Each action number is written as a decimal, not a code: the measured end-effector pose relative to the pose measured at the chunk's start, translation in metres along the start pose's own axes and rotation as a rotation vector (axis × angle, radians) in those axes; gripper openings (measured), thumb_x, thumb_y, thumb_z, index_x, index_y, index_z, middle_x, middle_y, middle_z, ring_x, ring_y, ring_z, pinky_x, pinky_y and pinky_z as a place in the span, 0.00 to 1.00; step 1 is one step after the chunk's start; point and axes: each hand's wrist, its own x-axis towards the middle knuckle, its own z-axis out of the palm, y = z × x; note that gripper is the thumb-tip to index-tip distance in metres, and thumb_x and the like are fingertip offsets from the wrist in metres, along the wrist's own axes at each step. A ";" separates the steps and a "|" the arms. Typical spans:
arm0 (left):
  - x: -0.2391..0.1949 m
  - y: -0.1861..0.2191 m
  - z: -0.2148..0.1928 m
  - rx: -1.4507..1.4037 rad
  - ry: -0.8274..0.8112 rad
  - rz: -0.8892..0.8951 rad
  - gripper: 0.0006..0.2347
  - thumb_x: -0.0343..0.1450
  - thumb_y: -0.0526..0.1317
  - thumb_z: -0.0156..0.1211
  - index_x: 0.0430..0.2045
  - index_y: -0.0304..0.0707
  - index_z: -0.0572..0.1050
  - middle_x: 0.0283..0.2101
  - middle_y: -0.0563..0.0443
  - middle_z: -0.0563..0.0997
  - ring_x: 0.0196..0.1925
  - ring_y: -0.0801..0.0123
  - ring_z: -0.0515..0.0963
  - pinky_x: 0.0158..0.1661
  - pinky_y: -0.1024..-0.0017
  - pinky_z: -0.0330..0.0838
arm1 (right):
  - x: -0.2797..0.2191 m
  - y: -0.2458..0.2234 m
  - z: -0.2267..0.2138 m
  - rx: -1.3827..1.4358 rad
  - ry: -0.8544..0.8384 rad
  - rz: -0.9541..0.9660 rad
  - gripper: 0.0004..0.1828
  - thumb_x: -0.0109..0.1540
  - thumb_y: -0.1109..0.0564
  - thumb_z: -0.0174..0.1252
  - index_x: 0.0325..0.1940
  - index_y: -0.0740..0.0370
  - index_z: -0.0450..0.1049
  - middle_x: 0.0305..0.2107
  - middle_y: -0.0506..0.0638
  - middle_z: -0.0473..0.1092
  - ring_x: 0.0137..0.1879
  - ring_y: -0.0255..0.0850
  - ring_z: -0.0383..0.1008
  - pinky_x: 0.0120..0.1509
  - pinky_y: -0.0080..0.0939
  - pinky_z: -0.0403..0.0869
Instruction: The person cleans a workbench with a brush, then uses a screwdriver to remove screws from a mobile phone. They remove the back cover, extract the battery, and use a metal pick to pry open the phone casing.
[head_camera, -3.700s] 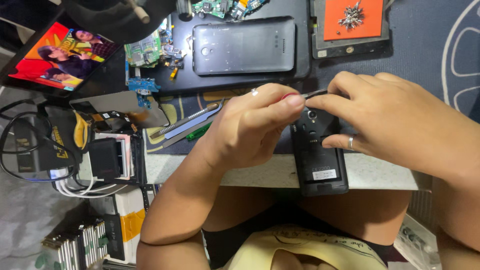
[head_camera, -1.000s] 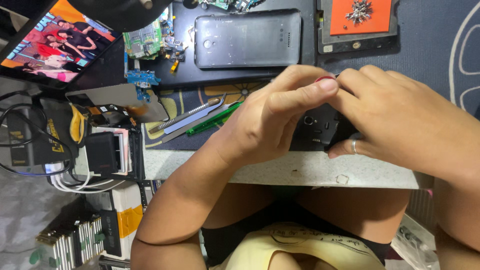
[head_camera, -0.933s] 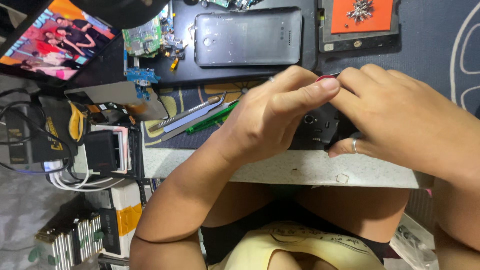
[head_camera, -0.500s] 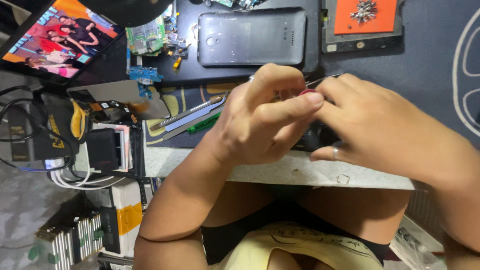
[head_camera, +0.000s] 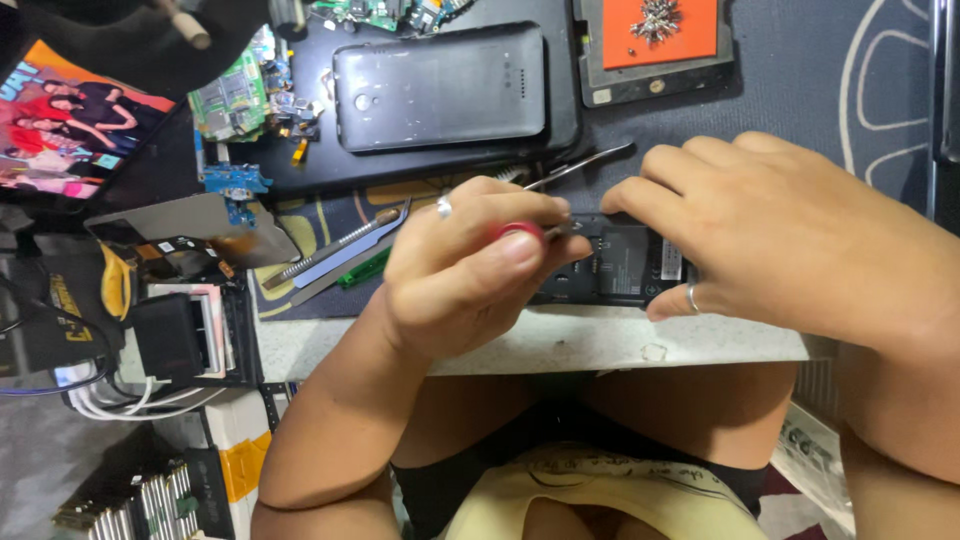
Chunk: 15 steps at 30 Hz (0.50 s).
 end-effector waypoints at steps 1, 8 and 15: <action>-0.001 -0.001 0.002 -0.001 -0.016 0.000 0.26 0.76 0.22 0.72 0.62 0.43 0.62 0.49 0.39 0.78 0.40 0.58 0.81 0.38 0.69 0.80 | 0.000 0.000 0.000 0.019 0.026 -0.028 0.47 0.41 0.30 0.70 0.59 0.50 0.70 0.39 0.45 0.69 0.45 0.44 0.72 0.51 0.45 0.70; -0.003 -0.010 0.010 0.014 -0.100 0.001 0.27 0.75 0.22 0.72 0.62 0.39 0.62 0.48 0.38 0.78 0.40 0.56 0.80 0.36 0.69 0.76 | -0.002 0.003 0.003 0.048 0.126 -0.116 0.44 0.42 0.34 0.71 0.57 0.53 0.71 0.39 0.46 0.69 0.44 0.45 0.71 0.48 0.46 0.70; -0.001 -0.011 0.011 0.022 -0.157 -0.005 0.27 0.79 0.23 0.68 0.67 0.42 0.58 0.52 0.40 0.78 0.42 0.56 0.81 0.40 0.68 0.78 | -0.002 0.004 0.004 0.044 0.132 -0.128 0.44 0.42 0.35 0.71 0.58 0.55 0.71 0.40 0.47 0.68 0.45 0.46 0.70 0.49 0.46 0.69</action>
